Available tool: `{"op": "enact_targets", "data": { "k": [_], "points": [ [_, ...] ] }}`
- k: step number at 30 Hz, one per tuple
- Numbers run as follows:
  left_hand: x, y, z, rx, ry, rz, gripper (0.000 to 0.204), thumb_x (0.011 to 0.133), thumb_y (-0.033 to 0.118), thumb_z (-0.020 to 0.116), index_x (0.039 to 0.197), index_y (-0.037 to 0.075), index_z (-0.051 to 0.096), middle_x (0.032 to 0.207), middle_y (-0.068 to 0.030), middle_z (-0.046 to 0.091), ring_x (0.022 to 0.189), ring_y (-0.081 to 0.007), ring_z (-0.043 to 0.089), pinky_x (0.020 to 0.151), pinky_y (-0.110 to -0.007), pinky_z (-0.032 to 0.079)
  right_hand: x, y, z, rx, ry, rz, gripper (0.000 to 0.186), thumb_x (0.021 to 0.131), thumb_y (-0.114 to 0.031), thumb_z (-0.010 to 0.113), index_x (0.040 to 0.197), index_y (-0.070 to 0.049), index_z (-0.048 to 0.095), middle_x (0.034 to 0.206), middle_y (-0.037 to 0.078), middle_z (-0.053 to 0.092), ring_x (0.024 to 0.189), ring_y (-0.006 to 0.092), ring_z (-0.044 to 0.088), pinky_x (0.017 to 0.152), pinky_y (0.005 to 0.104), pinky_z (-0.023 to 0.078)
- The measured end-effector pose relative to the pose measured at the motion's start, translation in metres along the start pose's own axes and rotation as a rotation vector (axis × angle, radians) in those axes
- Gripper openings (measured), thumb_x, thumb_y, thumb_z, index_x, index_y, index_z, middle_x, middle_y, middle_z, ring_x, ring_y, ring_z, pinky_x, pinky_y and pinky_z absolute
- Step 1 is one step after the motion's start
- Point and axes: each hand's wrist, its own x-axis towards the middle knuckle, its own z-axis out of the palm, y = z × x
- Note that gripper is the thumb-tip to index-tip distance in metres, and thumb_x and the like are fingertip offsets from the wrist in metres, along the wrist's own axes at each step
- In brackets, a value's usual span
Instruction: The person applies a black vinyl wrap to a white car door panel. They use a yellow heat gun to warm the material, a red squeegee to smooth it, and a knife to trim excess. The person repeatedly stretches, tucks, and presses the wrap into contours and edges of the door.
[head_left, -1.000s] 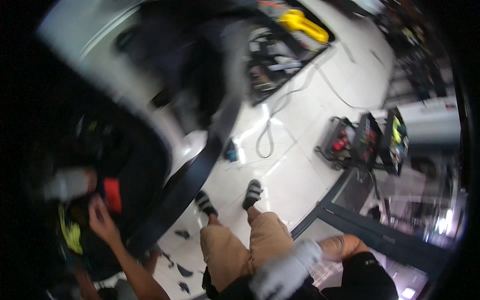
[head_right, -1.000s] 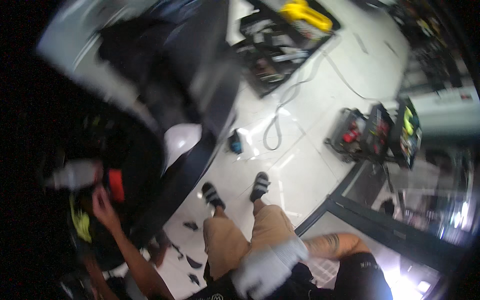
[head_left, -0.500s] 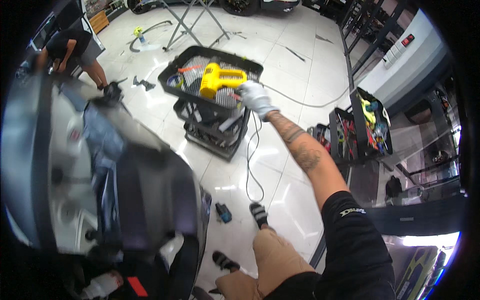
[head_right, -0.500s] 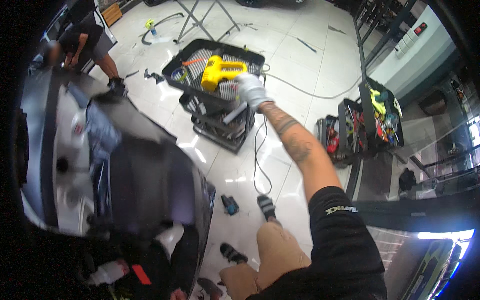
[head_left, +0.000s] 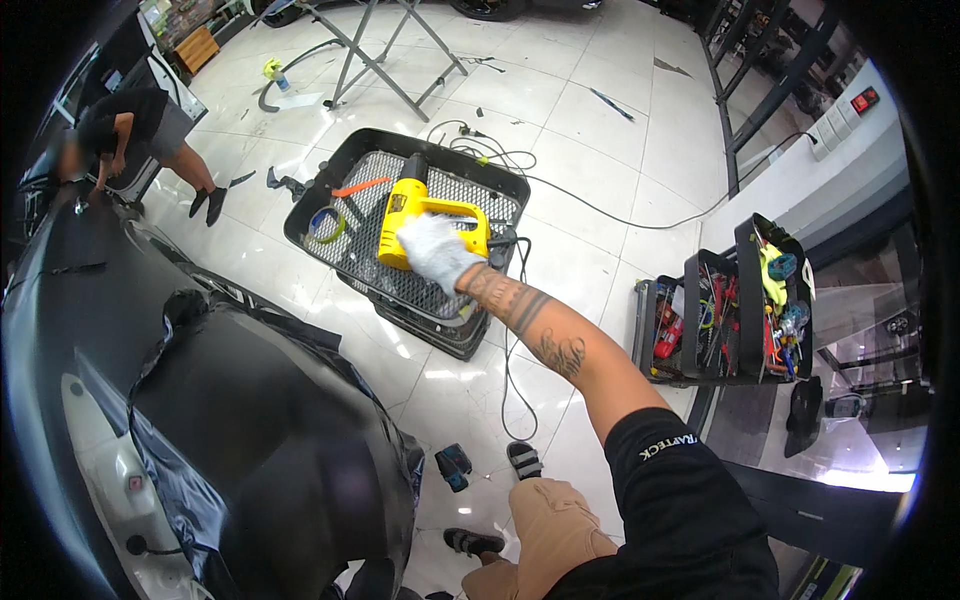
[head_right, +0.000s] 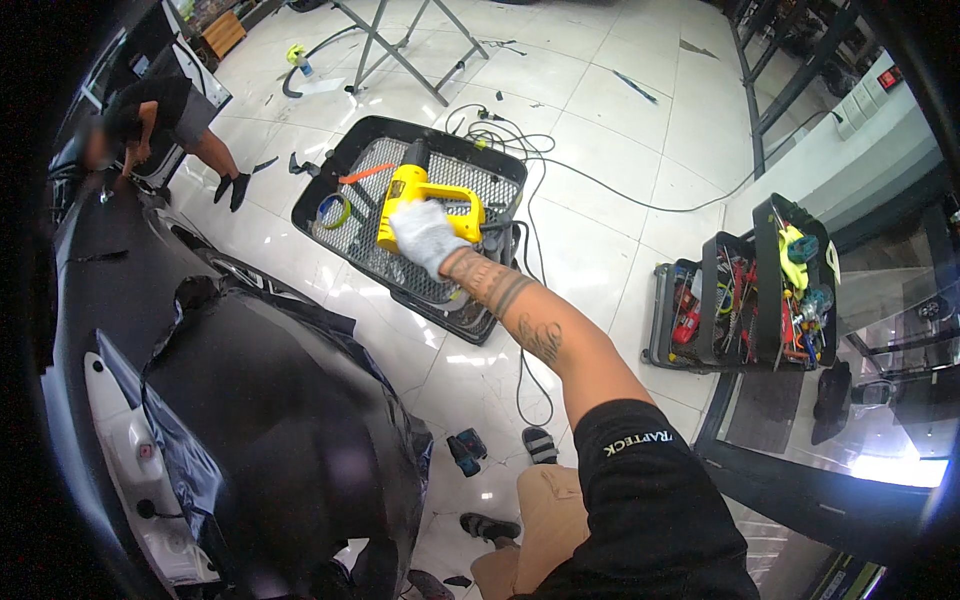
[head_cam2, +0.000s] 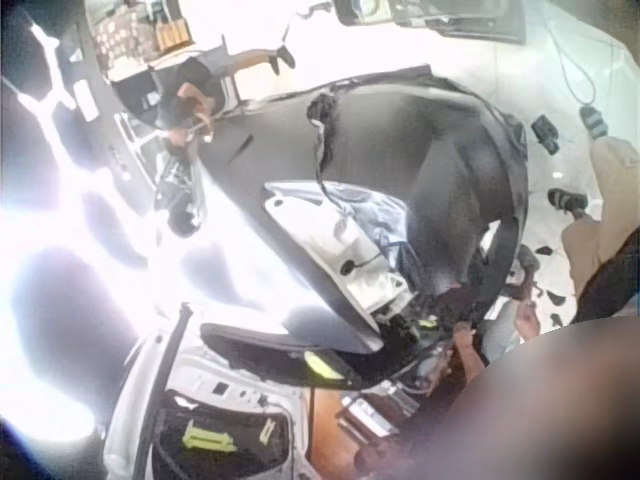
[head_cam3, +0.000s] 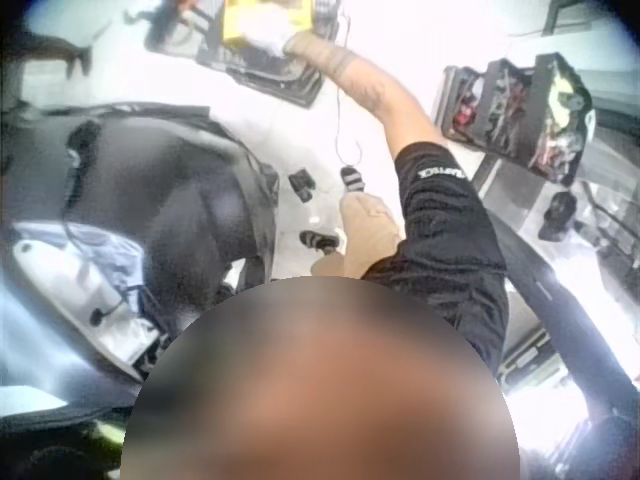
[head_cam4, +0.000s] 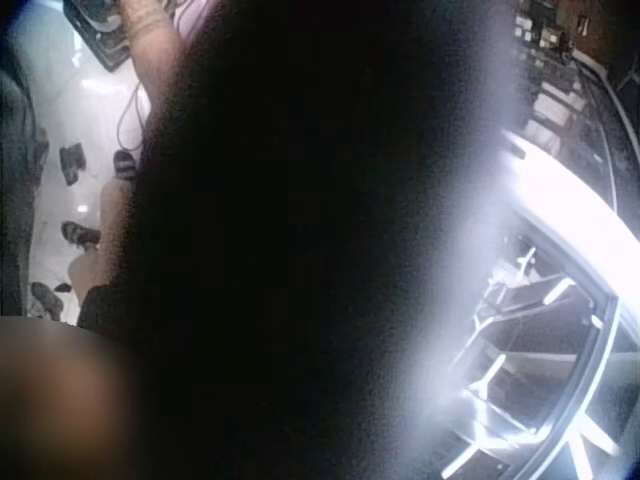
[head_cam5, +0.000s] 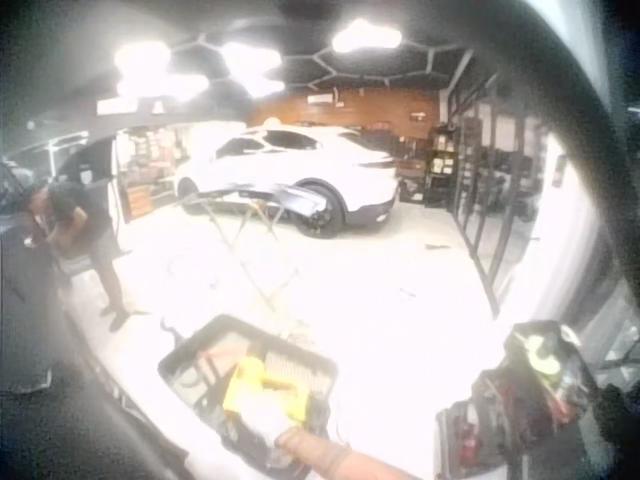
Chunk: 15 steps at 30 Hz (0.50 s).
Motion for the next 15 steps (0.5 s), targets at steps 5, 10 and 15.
{"op": "enact_targets", "data": {
  "k": [5,10,15],
  "points": [
    [0.004,0.024,0.014,0.039,-0.005,-0.049,0.024,0.091,0.017,0.05,0.097,0.0,0.066,0.08,-0.0144,0.066,0.076,-0.0242,0.064,0.071,-0.035,0.05,-0.009,0.057,0.003,0.125,-0.307,0.15,0.02,0.079,-0.017,0.056,0.091,-0.005,0.067,0.083,0.014,0.068,0.075,0.0304,0.068,0.068,0.0386,0.053],
    [0.014,0.043,0.03,0.098,-0.029,-0.062,0.023,0.091,0.016,0.051,0.096,0.0,0.066,0.077,-0.0137,0.063,0.074,-0.0249,0.062,0.071,-0.035,0.05,0.002,0.04,-0.001,0.187,-0.185,0.12,0.023,0.076,-0.023,0.06,0.086,-0.003,0.068,0.082,0.015,0.068,0.077,0.0296,0.068,0.07,0.0381,0.054],
    [0.021,0.007,0.039,0.155,0.003,-0.07,0.021,0.091,0.014,0.051,0.095,0.0,0.066,0.074,-0.013,0.061,0.072,-0.0255,0.059,0.071,-0.034,0.05,0.031,0.122,-0.023,-0.023,-0.092,0.252,0.016,0.077,-0.019,0.059,0.08,-0.008,0.071,0.085,0.016,0.068,0.077,0.0274,0.068,0.068,0.0392,0.055]
  ]
}}
